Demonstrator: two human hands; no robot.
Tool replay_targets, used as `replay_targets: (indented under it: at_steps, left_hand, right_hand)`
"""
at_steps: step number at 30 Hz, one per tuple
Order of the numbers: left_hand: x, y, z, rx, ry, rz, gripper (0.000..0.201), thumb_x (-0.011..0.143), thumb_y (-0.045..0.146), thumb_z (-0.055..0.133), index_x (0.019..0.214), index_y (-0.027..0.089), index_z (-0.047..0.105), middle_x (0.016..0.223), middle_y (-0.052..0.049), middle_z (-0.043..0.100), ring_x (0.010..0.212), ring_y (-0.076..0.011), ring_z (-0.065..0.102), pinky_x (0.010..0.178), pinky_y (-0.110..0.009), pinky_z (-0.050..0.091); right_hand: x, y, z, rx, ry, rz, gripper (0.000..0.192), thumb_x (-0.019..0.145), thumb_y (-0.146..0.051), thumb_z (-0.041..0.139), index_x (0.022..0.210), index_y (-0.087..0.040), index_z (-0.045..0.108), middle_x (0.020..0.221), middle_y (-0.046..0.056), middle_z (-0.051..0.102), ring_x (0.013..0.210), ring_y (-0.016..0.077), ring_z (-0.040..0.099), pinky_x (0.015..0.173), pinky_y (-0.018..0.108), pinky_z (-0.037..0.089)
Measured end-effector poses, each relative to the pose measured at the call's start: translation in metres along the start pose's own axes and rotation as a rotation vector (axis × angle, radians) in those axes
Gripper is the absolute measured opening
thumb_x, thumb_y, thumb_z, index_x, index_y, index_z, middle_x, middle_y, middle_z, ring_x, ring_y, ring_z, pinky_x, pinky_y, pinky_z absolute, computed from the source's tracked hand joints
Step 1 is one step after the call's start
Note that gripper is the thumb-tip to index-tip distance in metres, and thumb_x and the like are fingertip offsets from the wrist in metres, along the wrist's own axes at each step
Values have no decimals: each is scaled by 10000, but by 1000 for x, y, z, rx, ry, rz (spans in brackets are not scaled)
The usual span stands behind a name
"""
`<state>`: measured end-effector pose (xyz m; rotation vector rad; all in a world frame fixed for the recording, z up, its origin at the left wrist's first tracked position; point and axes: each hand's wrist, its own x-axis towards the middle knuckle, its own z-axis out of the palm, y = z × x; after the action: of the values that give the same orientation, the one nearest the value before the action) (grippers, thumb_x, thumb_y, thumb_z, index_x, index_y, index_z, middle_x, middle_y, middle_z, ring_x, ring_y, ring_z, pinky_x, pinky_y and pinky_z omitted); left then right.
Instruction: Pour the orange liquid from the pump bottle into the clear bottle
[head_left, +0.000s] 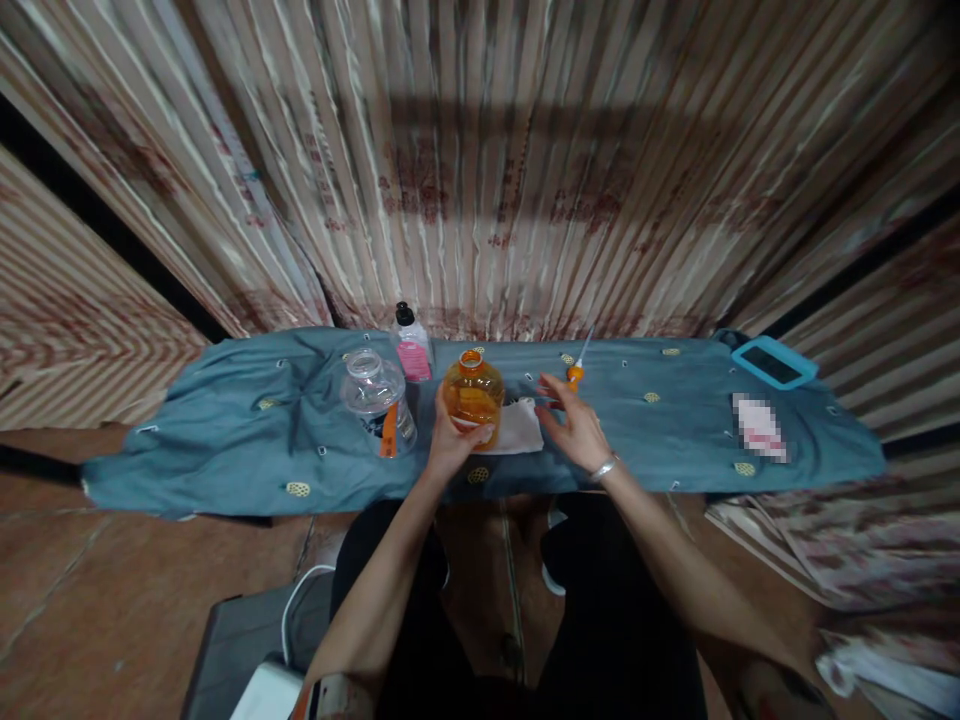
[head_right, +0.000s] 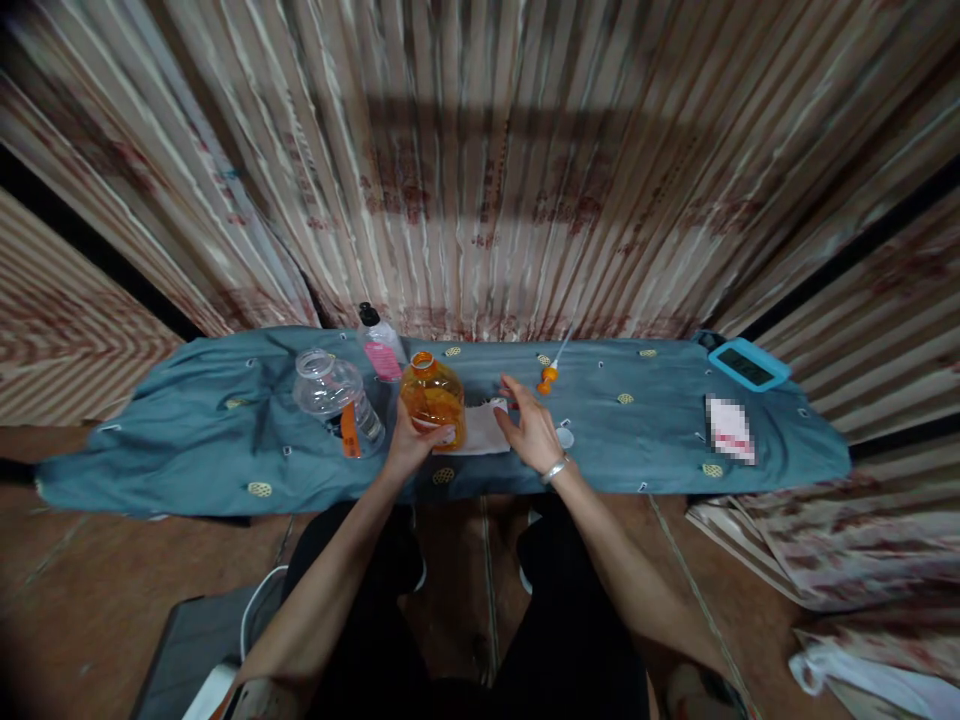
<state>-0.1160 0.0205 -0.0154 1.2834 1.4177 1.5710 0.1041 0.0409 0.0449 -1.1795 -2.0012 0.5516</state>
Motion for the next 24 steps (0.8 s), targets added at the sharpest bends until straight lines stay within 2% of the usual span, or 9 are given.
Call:
replay_targets:
  at_steps: [4, 8, 11, 19, 24]
  left_hand:
    - [2, 3, 3, -3, -1, 20, 1041, 557, 180, 870, 1436, 247, 318, 1454, -127, 523, 1357, -249, 536, 1153, -454, 428]
    - [5, 3, 6, -56, -27, 52, 998, 572, 160, 846, 1425, 227, 332, 1406, -122, 565, 1292, -232, 594, 1107, -416, 477]
    - [6, 1, 6, -62, -31, 52, 1041, 556, 161, 858, 1442, 228, 315, 1415, -125, 555, 1309, -243, 581, 1094, -399, 491]
    - [0, 3, -2, -145, -67, 6, 1215, 558, 188, 858, 1548, 233, 155, 1534, -151, 440, 1389, -277, 496, 1167, -410, 414]
    - [-16, 3, -14, -56, -18, -33, 1199, 573, 210, 848, 1548, 234, 150, 1580, -155, 371, 1493, -302, 342, 1227, -469, 306]
  right_hand:
    - [1, -12, 19, 83, -53, -19, 394, 953, -360, 640, 1312, -209, 577, 1353, 93, 604, 1138, 250, 644, 937, 481, 550]
    - [13, -12, 36, 152, -138, -53, 399, 949, -357, 647, 1310, -202, 577, 1355, 94, 602, 1142, 254, 643, 935, 483, 550]
    - [21, -10, 46, 193, -169, -60, 395, 950, -360, 645, 1305, -200, 580, 1345, 92, 608, 1135, 252, 646, 933, 483, 550]
    - [26, -7, 61, 309, -167, -86, 389, 950, -363, 644, 1296, -197, 585, 1326, 90, 617, 1117, 246, 653, 923, 477, 554]
    - [28, -7, 71, 402, -153, -47, 378, 952, -363, 641, 1287, -196, 590, 1306, 87, 628, 1092, 238, 662, 905, 463, 563]
